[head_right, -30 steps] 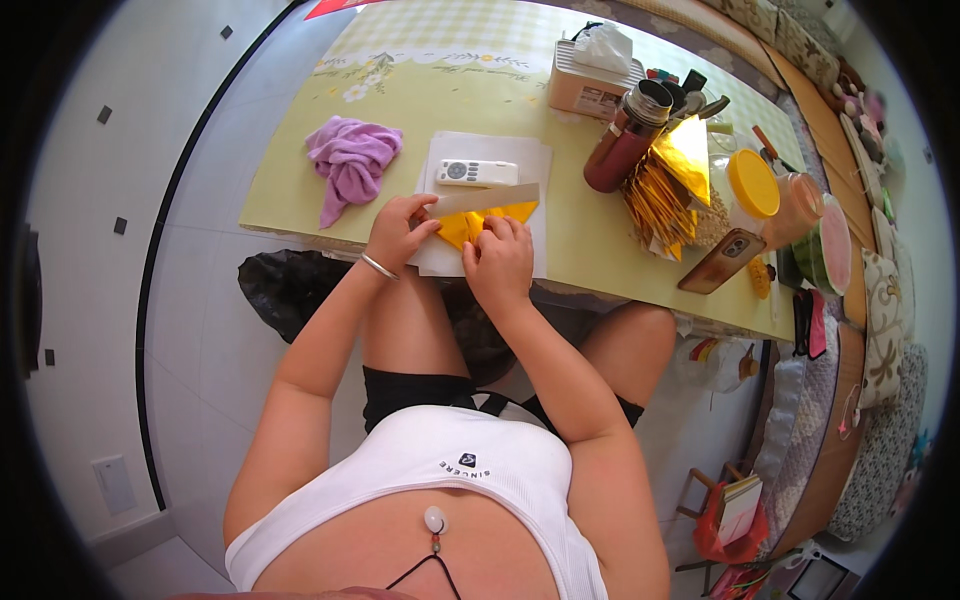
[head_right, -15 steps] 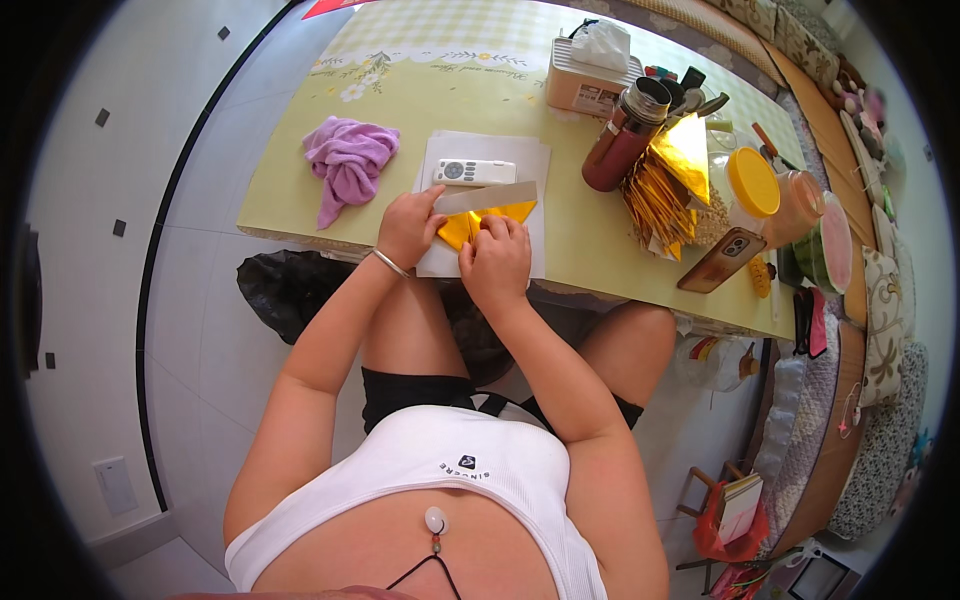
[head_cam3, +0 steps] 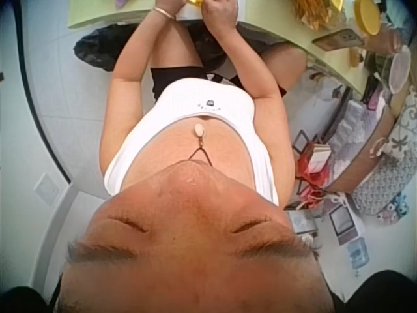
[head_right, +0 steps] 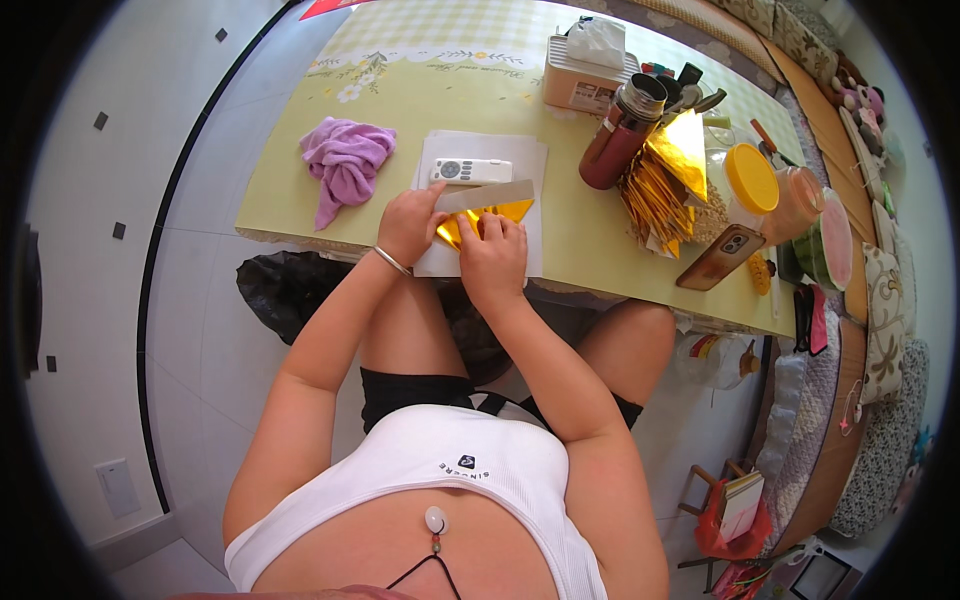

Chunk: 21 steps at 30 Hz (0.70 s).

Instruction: The person sits on the floor and folds rectangular sheets of gold-colored paper into triangular shapes. They repeatedly fold the paper in half, then fold the corners to the center crease to form a triangle, and place the finished items into a stack on the table.

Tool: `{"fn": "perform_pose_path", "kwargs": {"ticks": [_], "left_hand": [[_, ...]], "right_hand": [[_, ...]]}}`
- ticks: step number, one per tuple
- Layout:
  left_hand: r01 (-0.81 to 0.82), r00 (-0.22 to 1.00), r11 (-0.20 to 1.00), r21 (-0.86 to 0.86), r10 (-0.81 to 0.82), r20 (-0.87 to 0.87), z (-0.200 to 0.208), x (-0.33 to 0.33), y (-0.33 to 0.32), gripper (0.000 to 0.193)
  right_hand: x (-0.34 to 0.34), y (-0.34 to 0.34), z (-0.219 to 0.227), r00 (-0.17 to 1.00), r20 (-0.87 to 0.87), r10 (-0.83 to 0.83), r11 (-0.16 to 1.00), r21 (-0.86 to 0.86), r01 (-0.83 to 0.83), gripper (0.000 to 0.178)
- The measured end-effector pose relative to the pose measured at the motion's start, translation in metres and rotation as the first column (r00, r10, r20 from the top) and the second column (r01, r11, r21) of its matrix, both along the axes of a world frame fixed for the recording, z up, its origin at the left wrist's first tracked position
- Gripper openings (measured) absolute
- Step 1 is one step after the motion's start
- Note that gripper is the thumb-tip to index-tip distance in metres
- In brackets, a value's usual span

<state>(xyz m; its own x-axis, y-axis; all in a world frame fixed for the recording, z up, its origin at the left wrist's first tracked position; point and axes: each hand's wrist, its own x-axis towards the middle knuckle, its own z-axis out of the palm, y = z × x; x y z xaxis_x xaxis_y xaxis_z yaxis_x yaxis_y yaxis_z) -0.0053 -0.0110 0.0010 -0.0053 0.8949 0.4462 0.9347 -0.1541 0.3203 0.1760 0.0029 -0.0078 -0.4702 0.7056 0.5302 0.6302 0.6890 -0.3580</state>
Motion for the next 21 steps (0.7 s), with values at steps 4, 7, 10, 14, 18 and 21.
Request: {"fn": "perform_pose_path", "kwargs": {"ticks": [4, 7, 10, 14, 18, 21], "left_hand": [[0.078, 0.991, 0.976, 0.205, -0.053, -0.123, 0.012, 0.008, -0.018, 0.036], [0.151, 0.978, 0.977, 0.149, -0.125, -0.168, 0.006, 0.012, -0.040, 0.033], [0.093, 0.975, 0.985, 0.143, -0.062, -0.211, 0.003, 0.019, -0.054, 0.033], [0.059, 0.967, 0.986, 0.154, -0.019, -0.252, 0.005, 0.028, -0.057, 0.030], [0.054, 0.988, 0.996, -0.074, -0.064, -0.140, 0.022, 0.024, -0.048, 0.017], [0.040, 0.990, 0.999, -0.008, -0.041, -0.132, 0.019, 0.019, -0.028, 0.005]], "right_hand": [[-0.001, 0.001, -0.007, 0.998, 0.053, -0.033, 0.997, 0.068, 0.029, 0.037], [-0.003, -0.001, -0.006, 0.996, 0.077, -0.037, 0.996, 0.081, 0.031, 0.036], [-0.002, -0.001, -0.005, 0.992, 0.115, -0.049, 0.996, 0.075, 0.040, 0.038], [0.000, -0.002, -0.003, 0.988, 0.150, -0.042, 0.996, 0.084, 0.029, 0.042], [0.004, -0.002, 0.004, 0.996, 0.088, 0.013, 0.998, 0.066, -0.019, 0.048], [0.006, 0.009, 0.006, 0.997, -0.071, -0.007, 1.000, -0.020, 0.005, 0.042]]}}
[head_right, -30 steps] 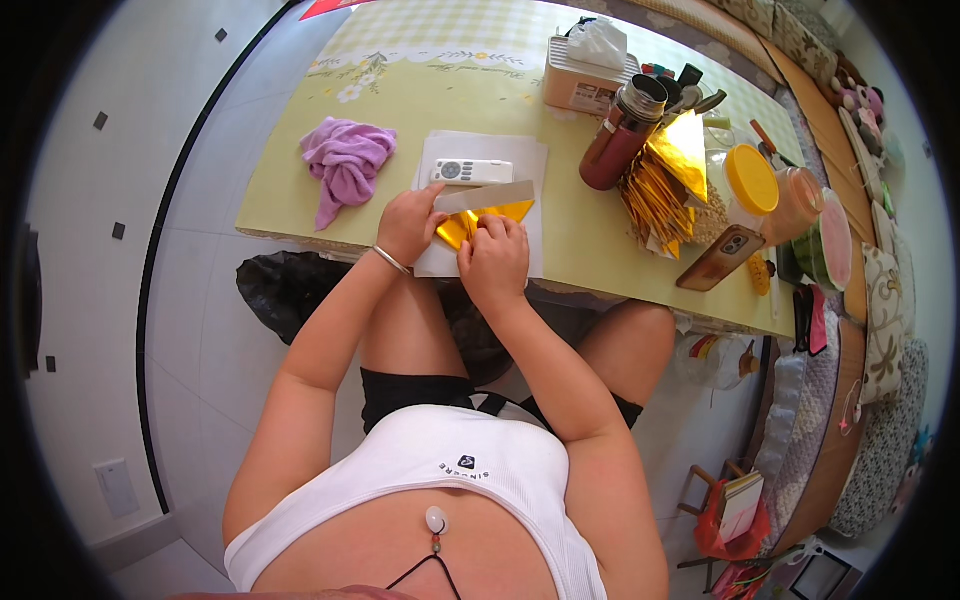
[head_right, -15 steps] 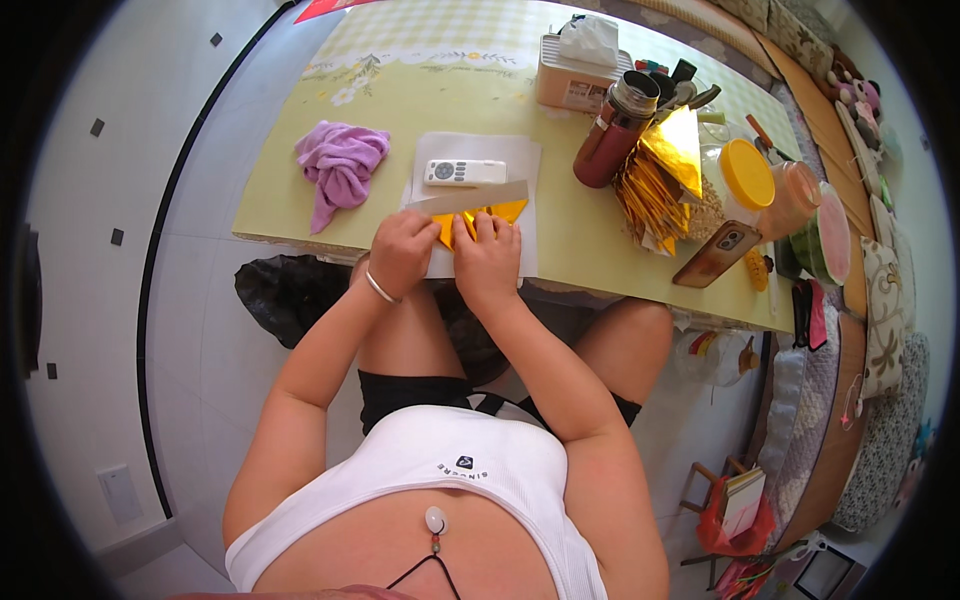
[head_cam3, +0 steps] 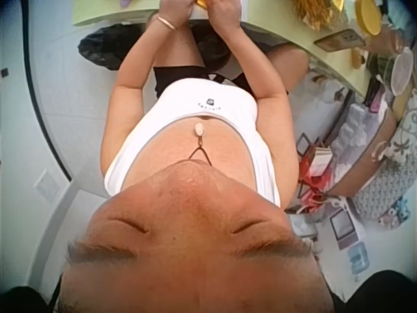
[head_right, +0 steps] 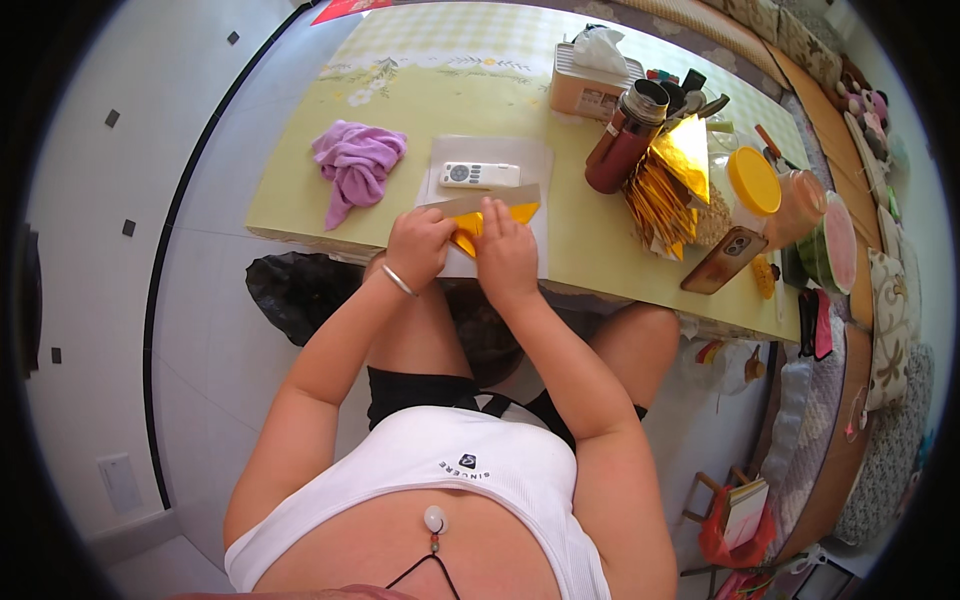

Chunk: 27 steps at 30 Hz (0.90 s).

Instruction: The person sits on the floor and folds rectangular sheets of gold-colored paper into triangular shapes. They repeatedly fold the paper in half, then fold the corners to the center crease to form a triangle, and place the finished items into a stack on the table.

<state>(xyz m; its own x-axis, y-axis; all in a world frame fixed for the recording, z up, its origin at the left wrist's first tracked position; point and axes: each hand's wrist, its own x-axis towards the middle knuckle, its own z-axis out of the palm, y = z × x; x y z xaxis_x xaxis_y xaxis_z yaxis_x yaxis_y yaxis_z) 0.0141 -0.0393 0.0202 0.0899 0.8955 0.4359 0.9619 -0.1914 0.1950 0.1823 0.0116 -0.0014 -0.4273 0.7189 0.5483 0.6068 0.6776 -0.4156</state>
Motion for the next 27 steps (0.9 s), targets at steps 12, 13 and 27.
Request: {"fn": "perform_pose_path", "kwargs": {"ticks": [12, 13, 27], "left_hand": [[-0.179, 0.980, 0.968, 0.178, 0.191, -0.051, 0.011, 0.020, 0.029, 0.023], [-0.171, 0.983, 0.977, 0.130, 0.179, -0.049, 0.011, 0.019, 0.029, 0.025], [-0.012, 0.990, 0.999, 0.035, 0.017, -0.141, -0.033, 0.007, -0.024, 0.048]], "right_hand": [[0.014, 0.061, 0.022, 0.976, 0.185, 0.115, 0.930, 0.326, -0.171, 0.026], [0.011, 0.063, 0.025, 0.970, 0.206, 0.129, 0.914, 0.355, -0.197, 0.027], [0.078, 0.064, 0.003, 0.798, 0.429, 0.423, 0.904, -0.256, -0.341, 0.061]]}}
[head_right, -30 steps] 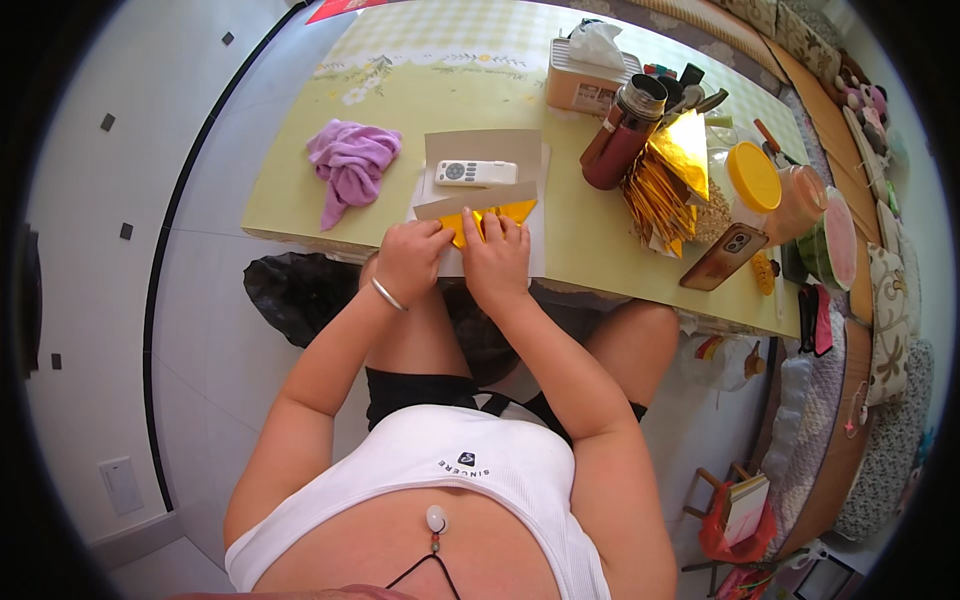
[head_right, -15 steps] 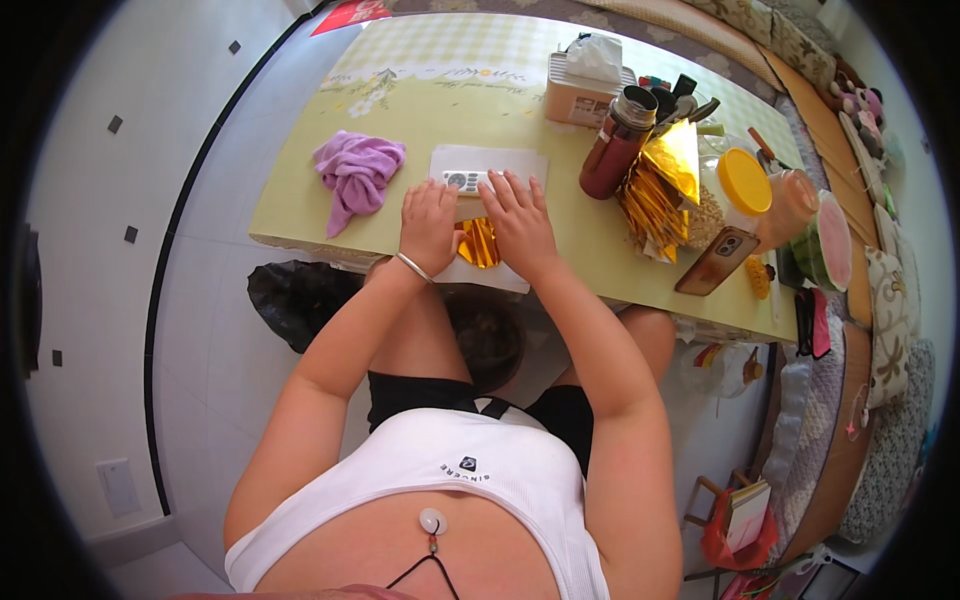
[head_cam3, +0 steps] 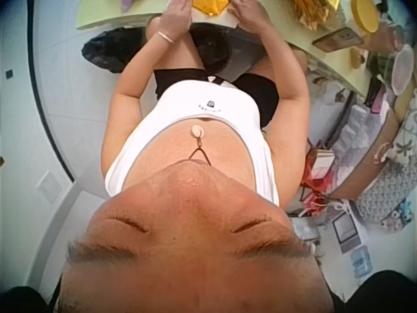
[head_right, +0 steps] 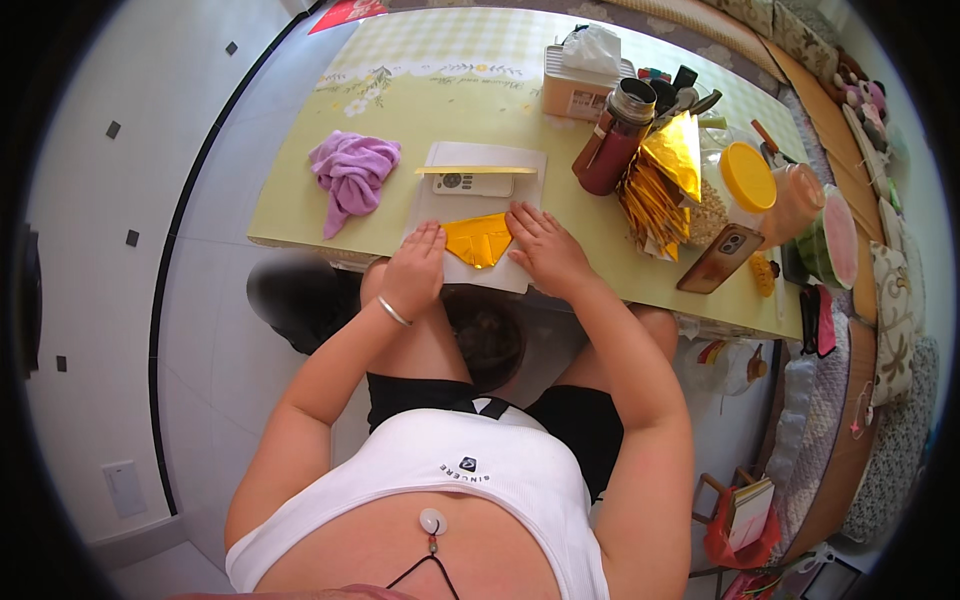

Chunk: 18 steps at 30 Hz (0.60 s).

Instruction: The person sits on the floor and folds rectangular sheets of gold-colored paper into triangular shapes. They repeatedly fold the paper in half, then fold the corners to the center crease to form a triangle, and place the finished items into a stack on the table.

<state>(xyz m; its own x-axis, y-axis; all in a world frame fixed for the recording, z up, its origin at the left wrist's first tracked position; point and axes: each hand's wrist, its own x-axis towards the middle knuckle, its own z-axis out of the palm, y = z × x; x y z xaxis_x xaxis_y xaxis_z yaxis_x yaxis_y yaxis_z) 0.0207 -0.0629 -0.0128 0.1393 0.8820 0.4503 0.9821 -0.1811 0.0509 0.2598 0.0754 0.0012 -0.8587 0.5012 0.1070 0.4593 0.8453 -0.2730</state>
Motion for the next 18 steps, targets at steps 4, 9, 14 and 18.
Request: {"fn": "perform_pose_path", "kwargs": {"ticks": [4, 9, 14, 18], "left_hand": [[0.011, 0.999, 1.000, 0.024, -0.011, 0.037, 0.023, -0.002, -0.002, 0.042], [-0.026, 1.000, 0.980, -0.197, 0.029, 0.011, 0.038, 0.000, 0.019, 0.029], [0.014, 0.990, 0.994, -0.105, 0.001, 0.142, 0.049, -0.006, 0.020, 0.029], [0.083, 0.973, 0.992, 0.100, -0.102, 0.207, 0.041, -0.014, 0.022, 0.023]], "right_hand": [[0.002, 0.004, 0.009, 0.998, -0.055, 0.027, 0.999, 0.024, -0.025, 0.059], [-0.006, 0.004, 0.027, 0.995, -0.100, 0.023, 0.995, 0.099, -0.013, 0.049], [-0.014, 0.016, 0.014, 0.956, -0.294, -0.007, 0.995, 0.097, 0.038, 0.031], [-0.024, 0.022, 0.001, 0.877, -0.469, -0.103, 0.993, 0.004, 0.119, 0.020]]}}
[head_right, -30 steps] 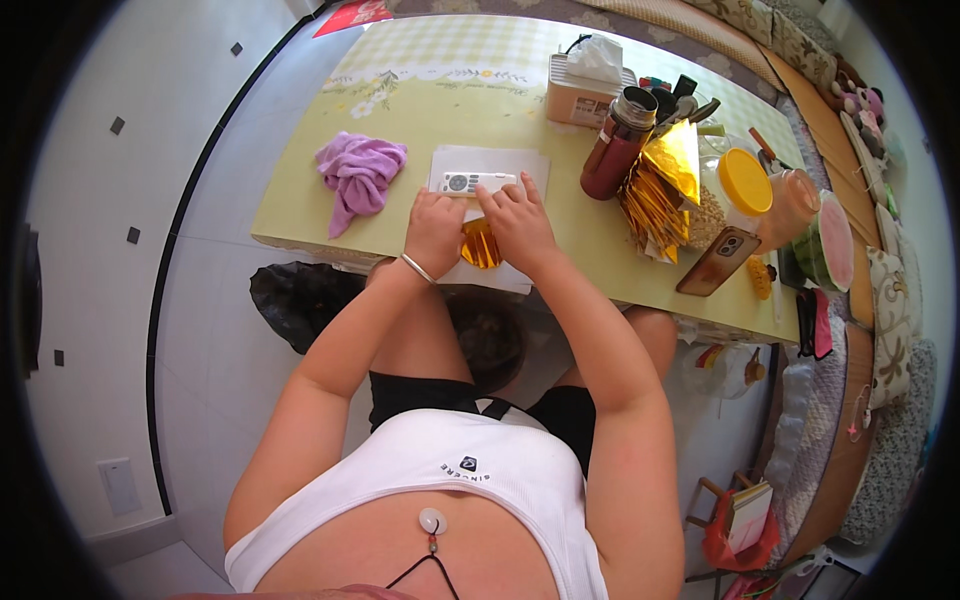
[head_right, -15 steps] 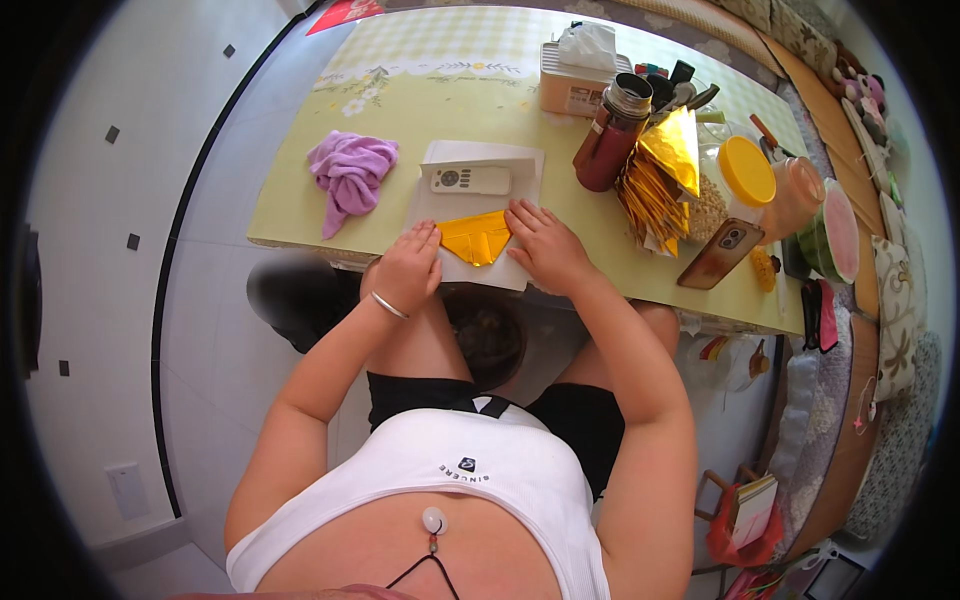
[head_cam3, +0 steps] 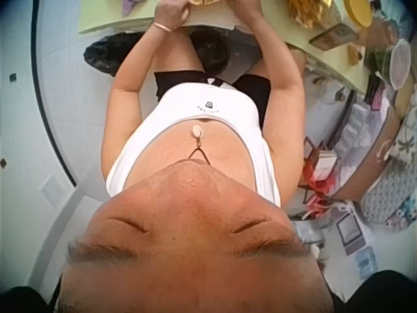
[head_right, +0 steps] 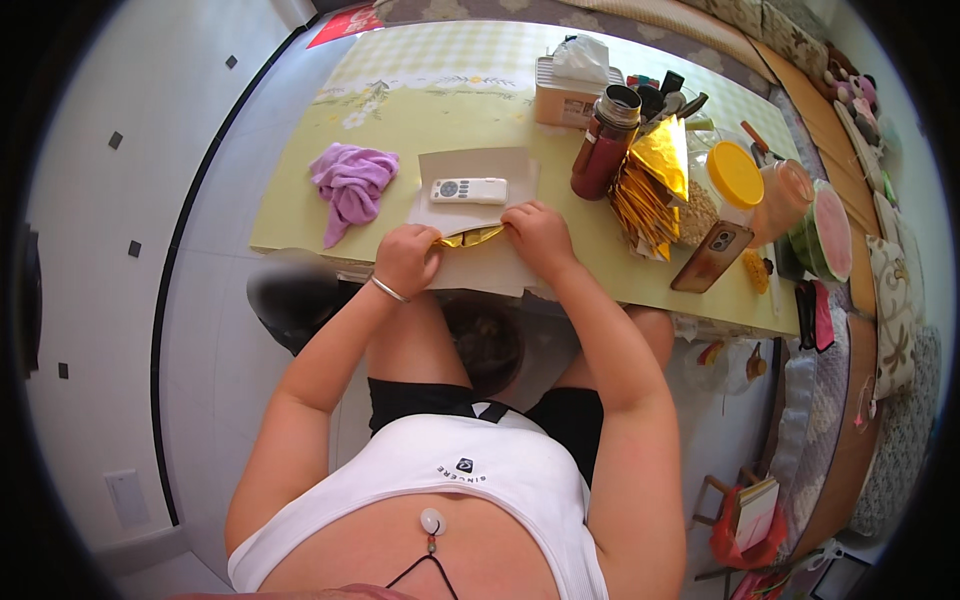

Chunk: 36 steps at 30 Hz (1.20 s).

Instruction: The person sits on the floor and folds rectangular sheets of gold-colored paper into triangular shapes. They repeatedly fold the paper in half, then fold the corners to the center crease to form a triangle, and place the finished items into a stack on the table.

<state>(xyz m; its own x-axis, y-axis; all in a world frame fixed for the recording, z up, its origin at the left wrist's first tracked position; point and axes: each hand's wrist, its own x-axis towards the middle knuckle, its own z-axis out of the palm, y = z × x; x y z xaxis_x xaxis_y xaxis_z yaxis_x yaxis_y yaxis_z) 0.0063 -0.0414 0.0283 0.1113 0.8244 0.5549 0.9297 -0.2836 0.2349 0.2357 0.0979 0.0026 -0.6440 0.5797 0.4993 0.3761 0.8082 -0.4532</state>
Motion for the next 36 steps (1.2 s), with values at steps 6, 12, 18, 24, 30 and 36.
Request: {"fn": "perform_pose_path", "kwargs": {"ticks": [6, 12, 18, 24, 30, 36], "left_hand": [[0.003, 0.274, 0.968, -0.251, 0.241, 0.931, -0.031, -0.013, 0.014, 0.009], [0.093, -0.088, 0.954, -0.284, 0.292, 0.952, -0.014, -0.009, 0.013, 0.008], [0.042, -0.089, 0.969, -0.245, 0.248, 0.965, -0.014, -0.004, 0.008, 0.010], [0.081, -0.106, 0.968, -0.239, 0.247, 0.963, -0.011, -0.005, 0.006, 0.010], [0.150, 0.059, 0.962, -0.229, 0.222, 0.973, -0.004, 0.001, -0.002, 0.023], [0.232, 0.237, 0.903, -0.361, 0.307, 0.922, 0.003, 0.003, -0.006, 0.022]], "right_hand": [[-0.010, -0.013, 0.000, 0.844, -0.424, -0.328, 0.663, -0.740, -0.114, 0.009], [-0.009, -0.026, 0.000, 0.728, -0.545, -0.416, 0.616, -0.758, -0.215, 0.010], [-0.004, -0.042, 0.003, 0.742, -0.591, -0.316, 0.716, -0.661, -0.222, 0.013], [0.008, -0.053, 0.013, 0.706, -0.596, -0.383, 0.656, -0.713, -0.247, 0.017], [0.025, -0.057, 0.024, 0.704, -0.527, -0.476, 0.473, -0.828, -0.301, 0.018], [0.047, -0.056, 0.024, 0.813, -0.374, -0.447, 0.370, -0.904, -0.213, 0.010]]}}
